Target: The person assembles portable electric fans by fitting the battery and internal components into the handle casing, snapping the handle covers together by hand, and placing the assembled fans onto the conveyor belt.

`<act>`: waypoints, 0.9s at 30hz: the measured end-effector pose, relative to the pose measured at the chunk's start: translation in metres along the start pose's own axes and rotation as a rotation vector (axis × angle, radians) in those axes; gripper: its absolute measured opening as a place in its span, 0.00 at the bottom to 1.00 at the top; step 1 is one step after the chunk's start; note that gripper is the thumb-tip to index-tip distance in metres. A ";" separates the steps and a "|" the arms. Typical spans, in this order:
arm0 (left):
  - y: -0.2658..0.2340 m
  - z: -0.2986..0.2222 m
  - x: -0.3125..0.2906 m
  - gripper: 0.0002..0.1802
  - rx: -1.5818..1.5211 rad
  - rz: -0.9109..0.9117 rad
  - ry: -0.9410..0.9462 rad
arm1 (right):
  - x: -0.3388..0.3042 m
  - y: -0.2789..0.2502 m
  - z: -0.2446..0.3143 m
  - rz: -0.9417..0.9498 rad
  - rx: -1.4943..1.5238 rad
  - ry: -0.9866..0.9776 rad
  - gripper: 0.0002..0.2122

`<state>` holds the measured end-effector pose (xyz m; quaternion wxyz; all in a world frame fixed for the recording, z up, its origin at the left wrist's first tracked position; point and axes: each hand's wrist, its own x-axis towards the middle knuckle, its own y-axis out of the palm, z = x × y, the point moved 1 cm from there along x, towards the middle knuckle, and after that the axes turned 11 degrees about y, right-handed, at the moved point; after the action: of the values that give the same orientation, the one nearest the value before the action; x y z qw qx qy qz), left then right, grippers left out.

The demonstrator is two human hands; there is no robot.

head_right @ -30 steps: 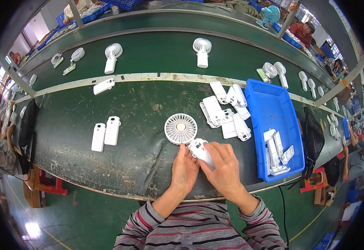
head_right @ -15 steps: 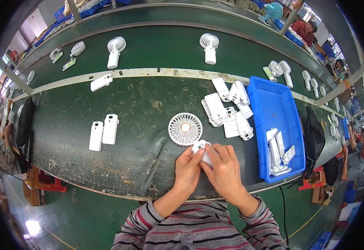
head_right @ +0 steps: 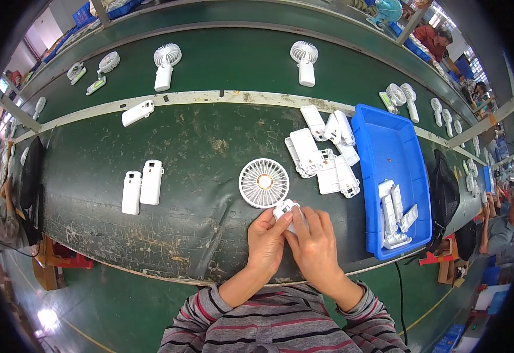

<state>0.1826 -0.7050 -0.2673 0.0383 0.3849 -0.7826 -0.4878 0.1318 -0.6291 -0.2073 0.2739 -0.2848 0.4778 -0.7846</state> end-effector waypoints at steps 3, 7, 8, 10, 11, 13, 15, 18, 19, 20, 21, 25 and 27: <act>0.001 0.000 0.002 0.10 0.007 0.007 0.012 | -0.003 0.007 0.002 -0.057 -0.056 -0.020 0.22; -0.004 0.006 0.000 0.09 0.084 0.035 0.108 | -0.005 0.002 0.005 -0.091 -0.033 -0.048 0.23; -0.006 0.008 0.001 0.08 0.089 0.028 0.089 | -0.004 0.000 0.004 -0.063 -0.030 -0.039 0.22; -0.018 0.011 0.002 0.08 0.104 0.084 0.075 | 0.006 -0.014 0.012 0.017 -0.013 -0.054 0.20; -0.017 0.012 0.000 0.08 0.088 0.103 0.065 | 0.007 -0.022 0.017 0.034 -0.049 -0.054 0.20; -0.018 0.013 -0.003 0.13 0.027 0.152 -0.015 | 0.005 -0.021 0.018 0.075 -0.089 -0.045 0.20; -0.015 0.013 -0.004 0.14 0.003 0.151 -0.037 | -0.005 -0.011 0.011 0.057 -0.091 -0.045 0.21; -0.014 0.009 -0.006 0.15 0.019 0.115 -0.070 | -0.006 -0.010 0.009 0.027 -0.020 -0.055 0.20; -0.012 0.008 -0.007 0.15 0.021 0.122 -0.055 | -0.006 -0.010 0.007 0.016 -0.016 -0.067 0.20; -0.011 0.008 -0.006 0.15 0.041 0.116 -0.042 | -0.005 -0.011 0.004 0.026 0.014 -0.061 0.20; -0.011 0.008 -0.005 0.15 0.061 0.109 -0.031 | -0.006 -0.012 0.003 0.036 0.045 -0.054 0.20; -0.015 0.013 -0.002 0.15 0.079 0.139 -0.056 | -0.009 -0.021 0.014 -0.020 -0.013 -0.103 0.21; -0.021 0.016 0.002 0.15 0.062 0.167 -0.030 | -0.008 -0.020 0.010 -0.021 0.032 -0.065 0.22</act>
<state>0.1859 -0.6993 -0.2925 0.0550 0.3118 -0.8272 -0.4642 0.1414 -0.6215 -0.1870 0.2855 -0.3106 0.4532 -0.7853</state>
